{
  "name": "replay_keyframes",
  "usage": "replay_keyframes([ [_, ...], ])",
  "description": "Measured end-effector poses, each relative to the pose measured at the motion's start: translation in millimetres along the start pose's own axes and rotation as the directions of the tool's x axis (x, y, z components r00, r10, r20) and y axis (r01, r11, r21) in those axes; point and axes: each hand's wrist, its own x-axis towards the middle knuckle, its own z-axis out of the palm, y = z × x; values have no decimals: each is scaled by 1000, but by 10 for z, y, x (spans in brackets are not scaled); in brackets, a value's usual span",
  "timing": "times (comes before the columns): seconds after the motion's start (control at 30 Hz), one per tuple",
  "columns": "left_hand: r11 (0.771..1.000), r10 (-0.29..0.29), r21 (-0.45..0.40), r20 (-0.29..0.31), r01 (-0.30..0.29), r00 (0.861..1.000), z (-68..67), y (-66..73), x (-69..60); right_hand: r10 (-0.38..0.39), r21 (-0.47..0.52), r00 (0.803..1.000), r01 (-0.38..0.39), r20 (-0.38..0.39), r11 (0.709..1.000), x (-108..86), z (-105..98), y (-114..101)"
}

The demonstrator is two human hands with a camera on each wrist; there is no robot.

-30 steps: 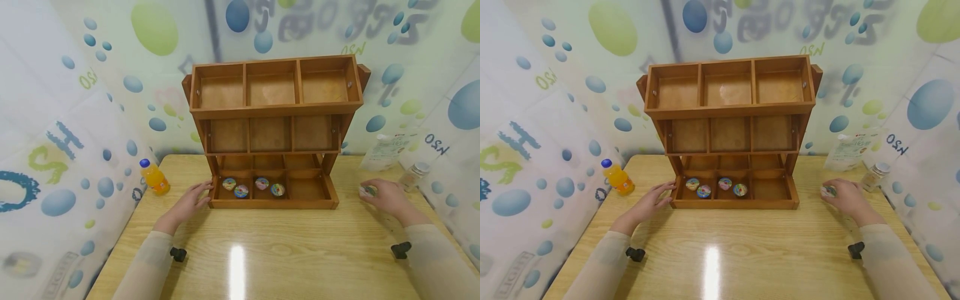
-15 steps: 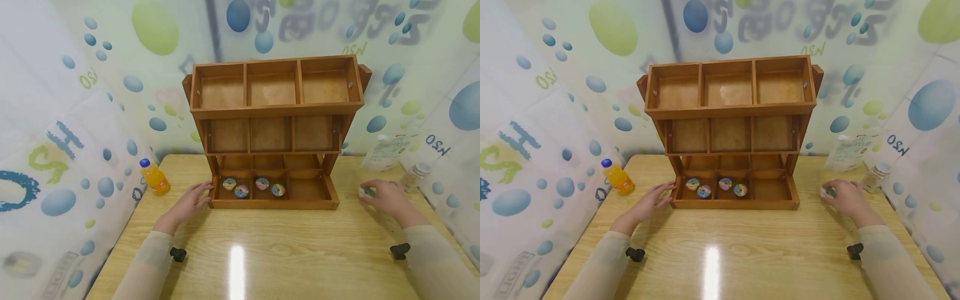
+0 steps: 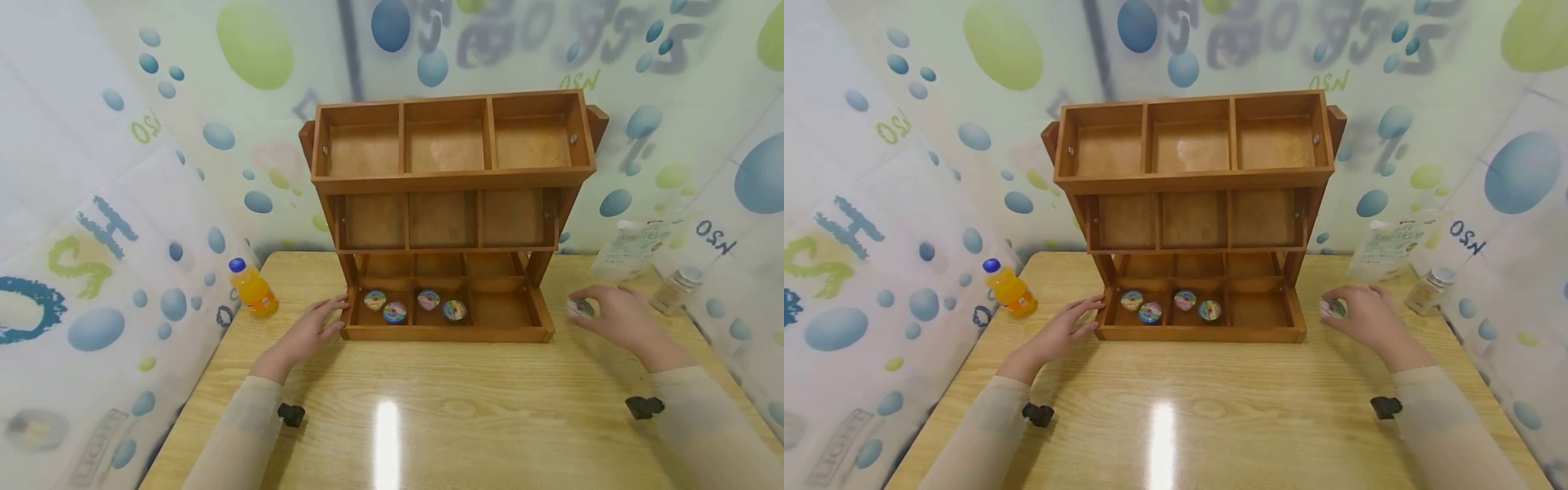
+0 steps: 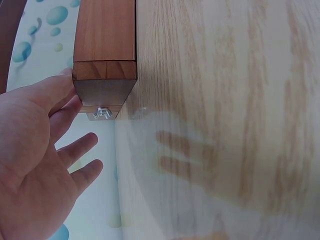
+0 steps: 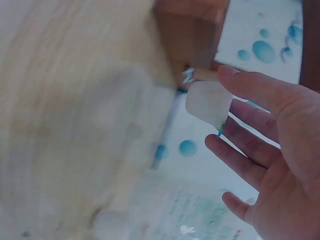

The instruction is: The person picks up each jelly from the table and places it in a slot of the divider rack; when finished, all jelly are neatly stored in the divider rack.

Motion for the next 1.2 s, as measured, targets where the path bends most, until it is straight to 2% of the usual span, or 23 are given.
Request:
replay_keyframes([
  [0.27, 1000, 5, 15, 5, -5, 1000, -6, -4, -5, -49, 9, 998, 49, -28, 999, 92, -47, -305],
  [0.53, 1000, 1, 10, 1, -1, 1000, -3, 4, 5, -94, 42, 995, 96, -39, 995, 237, -6, -646],
  [0.77, 1000, 14, 15, -7, -14, 1000, 0, -11, 2, -139, 105, 989, 143, -50, 984, 411, 157, -892],
  [0.93, 1000, 11, 16, -13, -11, 1000, -2, -26, -7, -148, 174, 989, 150, -25, 973, 552, 293, -1027],
  [1.2, 1000, 2, 8, -1, -2, 1000, -1, -11, 5, -155, 212, 988, 146, 23, 966, 744, 477, -1059],
])
